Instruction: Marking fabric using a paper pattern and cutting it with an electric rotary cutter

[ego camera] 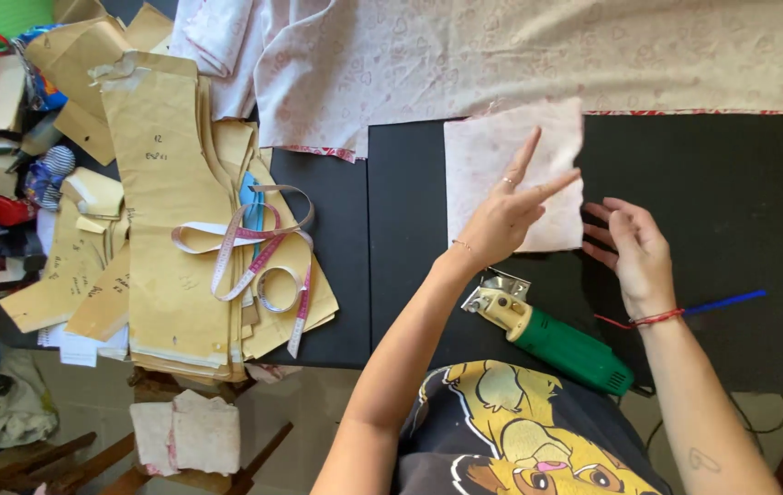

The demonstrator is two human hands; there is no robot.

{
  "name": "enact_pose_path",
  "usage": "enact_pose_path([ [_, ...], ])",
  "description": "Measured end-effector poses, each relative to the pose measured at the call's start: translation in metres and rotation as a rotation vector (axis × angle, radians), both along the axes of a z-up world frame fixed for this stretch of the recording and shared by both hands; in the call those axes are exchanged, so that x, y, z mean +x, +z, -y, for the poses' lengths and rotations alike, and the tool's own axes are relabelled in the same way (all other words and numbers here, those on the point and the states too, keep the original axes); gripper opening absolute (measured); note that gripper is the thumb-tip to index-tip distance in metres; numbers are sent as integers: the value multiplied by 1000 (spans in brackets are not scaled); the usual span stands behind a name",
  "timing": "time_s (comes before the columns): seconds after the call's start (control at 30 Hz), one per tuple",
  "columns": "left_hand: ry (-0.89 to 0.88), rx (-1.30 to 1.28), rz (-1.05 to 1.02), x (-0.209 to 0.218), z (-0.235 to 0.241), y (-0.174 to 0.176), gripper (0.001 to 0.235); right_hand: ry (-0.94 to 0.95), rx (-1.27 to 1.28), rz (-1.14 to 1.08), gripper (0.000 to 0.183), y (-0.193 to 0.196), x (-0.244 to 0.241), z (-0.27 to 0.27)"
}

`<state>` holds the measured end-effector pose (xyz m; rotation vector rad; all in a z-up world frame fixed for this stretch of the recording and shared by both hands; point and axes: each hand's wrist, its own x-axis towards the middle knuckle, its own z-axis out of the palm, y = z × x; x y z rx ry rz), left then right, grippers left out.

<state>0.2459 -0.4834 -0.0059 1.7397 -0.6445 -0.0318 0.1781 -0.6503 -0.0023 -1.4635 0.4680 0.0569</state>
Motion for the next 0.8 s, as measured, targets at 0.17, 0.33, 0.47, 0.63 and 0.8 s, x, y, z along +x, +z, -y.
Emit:
enact_pose_path([
  [0.17, 587, 414, -74, 18, -33, -62, 57, 4, 58, -129, 35, -11, -17, 11],
  [0.33, 579, 590, -695, 21, -53, -80, 52, 28, 102, -162, 35, -41, -19, 3],
  [0.47, 482, 176, -731, -2, -74, 22, 27, 143, 72, -126, 36, -4, 0, -26],
  [0.63, 585, -539, -784, -98, -171, 73, 46, 415, 85, -128, 29, 50, -10, -95],
  [0.8, 923, -1145, -722, -230, -278, 72, 39, 705, 18, -6, 30, 75, -45, -186],
])
